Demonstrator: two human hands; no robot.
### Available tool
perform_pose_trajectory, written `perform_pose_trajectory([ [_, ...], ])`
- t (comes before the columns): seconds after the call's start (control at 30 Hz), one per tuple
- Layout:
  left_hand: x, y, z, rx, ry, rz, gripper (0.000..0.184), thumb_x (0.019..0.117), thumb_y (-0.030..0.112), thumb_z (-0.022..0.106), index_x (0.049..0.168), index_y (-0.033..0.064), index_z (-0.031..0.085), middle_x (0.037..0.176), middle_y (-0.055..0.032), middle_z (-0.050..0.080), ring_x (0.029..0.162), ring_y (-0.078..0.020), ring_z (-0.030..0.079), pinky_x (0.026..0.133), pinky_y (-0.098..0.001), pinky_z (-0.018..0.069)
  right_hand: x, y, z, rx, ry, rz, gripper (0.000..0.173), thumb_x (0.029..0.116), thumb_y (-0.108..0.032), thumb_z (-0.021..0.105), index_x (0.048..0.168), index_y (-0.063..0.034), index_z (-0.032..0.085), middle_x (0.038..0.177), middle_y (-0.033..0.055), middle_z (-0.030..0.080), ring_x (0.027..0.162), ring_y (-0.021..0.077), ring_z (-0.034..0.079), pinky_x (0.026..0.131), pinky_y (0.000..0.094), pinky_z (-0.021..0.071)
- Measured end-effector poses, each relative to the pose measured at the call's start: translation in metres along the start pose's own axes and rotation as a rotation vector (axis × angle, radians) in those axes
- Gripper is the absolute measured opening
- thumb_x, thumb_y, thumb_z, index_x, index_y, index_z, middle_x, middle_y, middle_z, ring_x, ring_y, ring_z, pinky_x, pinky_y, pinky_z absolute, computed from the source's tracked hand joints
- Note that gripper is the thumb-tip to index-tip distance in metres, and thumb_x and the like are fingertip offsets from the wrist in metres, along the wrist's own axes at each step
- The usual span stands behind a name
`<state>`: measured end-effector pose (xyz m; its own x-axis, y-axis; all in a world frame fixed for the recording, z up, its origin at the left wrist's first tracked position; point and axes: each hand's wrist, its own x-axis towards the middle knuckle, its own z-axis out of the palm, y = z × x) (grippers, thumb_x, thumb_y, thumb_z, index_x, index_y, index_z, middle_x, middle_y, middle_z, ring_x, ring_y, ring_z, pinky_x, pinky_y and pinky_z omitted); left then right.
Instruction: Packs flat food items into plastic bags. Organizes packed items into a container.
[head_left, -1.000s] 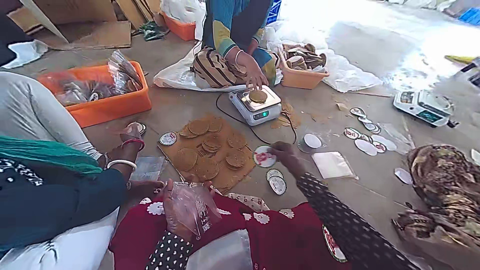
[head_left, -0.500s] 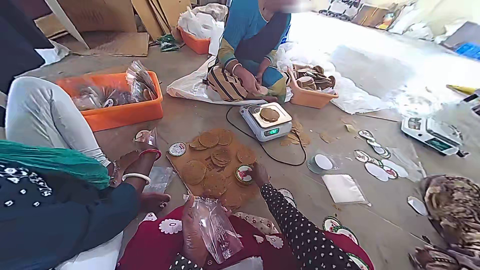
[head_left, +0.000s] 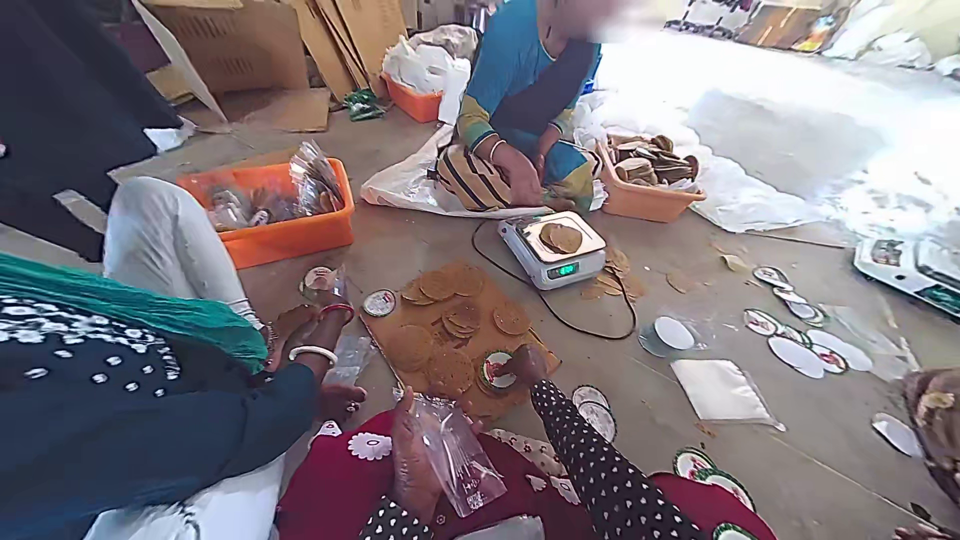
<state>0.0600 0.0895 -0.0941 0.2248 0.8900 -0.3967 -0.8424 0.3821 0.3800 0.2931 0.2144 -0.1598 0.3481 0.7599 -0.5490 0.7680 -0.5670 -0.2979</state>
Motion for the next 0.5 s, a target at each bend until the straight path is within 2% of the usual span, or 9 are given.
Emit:
perform_pose_trajectory([
  [0.17,0.001,0.000,0.001,0.042,0.067,0.034,0.064,0.1046,0.059,0.018,0.117,0.0088,0.056,0.096,-0.0165,0.070,0.086,-0.0379,0.071,0.073,-0.0566,0.0589,-0.009,-0.001,0.006,0.254,0.003,-0.071,0.055,0.0742,-0.021,0.090,0.113,0.0096,0.065,0.118,0.0282,0.065,0.112,0.0406,0.064,0.096,0.0582,0.0500],
  [0.2,0.001,0.000,0.001,0.033,0.080,0.029,0.064,0.1044,0.060,0.019,0.117,0.0091,0.056,0.095,-0.0162,0.070,0.087,-0.0380,0.070,0.073,-0.0565,0.0580,-0.010,0.000,0.007,0.295,0.026,-0.104,0.056,0.0732,-0.019,0.090,0.114,0.0103,0.065,0.117,0.0290,0.066,0.112,0.0417,0.064,0.097,0.0587,0.0499],
  [0.27,0.000,0.000,0.002,0.041,0.118,0.048,0.063,0.1049,0.059,0.021,0.117,0.0076,0.056,0.096,-0.0174,0.069,0.087,-0.0393,0.069,0.075,-0.0587,0.0567,-0.016,-0.004,0.003,0.273,0.060,-0.196,0.062,0.0751,-0.016,0.089,0.125,0.0085,0.061,0.122,0.0302,0.064,0.117,0.0438,0.062,0.101,0.0598,0.0475],
  [0.3,-0.001,0.000,0.002,0.046,0.134,0.059,0.062,0.1050,0.058,0.022,0.116,0.0075,0.056,0.095,-0.0173,0.069,0.087,-0.0389,0.069,0.075,-0.0586,0.0564,-0.024,-0.008,-0.003,0.212,0.086,-0.244,0.064,0.0781,-0.016,0.086,0.131,0.0061,0.058,0.124,0.0302,0.064,0.119,0.0446,0.061,0.102,0.0610,0.0470],
  [0.37,-0.002,0.000,0.003,0.032,0.171,0.070,0.064,0.1049,0.060,0.023,0.117,0.0061,0.055,0.096,-0.0185,0.068,0.087,-0.0392,0.068,0.076,-0.0598,0.0553,-0.052,-0.021,-0.019,-0.012,0.117,-0.309,0.058,0.0896,-0.021,0.075,0.139,0.0021,0.053,0.126,0.0293,0.064,0.120,0.0454,0.062,0.099,0.0628,0.0478],
  [0.47,-0.006,0.002,0.005,-0.008,0.197,0.055,0.069,0.1036,0.063,0.025,0.131,0.0043,0.048,0.108,-0.0227,0.063,0.095,-0.0410,0.064,0.082,-0.0624,0.0519,-0.084,-0.025,-0.019,-0.276,0.115,-0.361,0.044,0.0998,-0.026,0.062,0.133,0.0016,0.056,0.123,0.0290,0.065,0.117,0.0471,0.063,0.095,0.0639,0.0493],
  [0.5,-0.007,0.002,0.006,-0.028,0.202,0.042,0.071,0.1024,0.065,0.025,0.132,0.0052,0.047,0.108,-0.0218,0.062,0.095,-0.0403,0.064,0.082,-0.0627,0.0522,-0.087,-0.018,-0.009,-0.318,0.110,-0.369,0.041,0.1030,-0.027,0.056,0.132,0.0021,0.056,0.122,0.0295,0.065,0.117,0.0475,0.063,0.095,0.0637,0.0494],
])
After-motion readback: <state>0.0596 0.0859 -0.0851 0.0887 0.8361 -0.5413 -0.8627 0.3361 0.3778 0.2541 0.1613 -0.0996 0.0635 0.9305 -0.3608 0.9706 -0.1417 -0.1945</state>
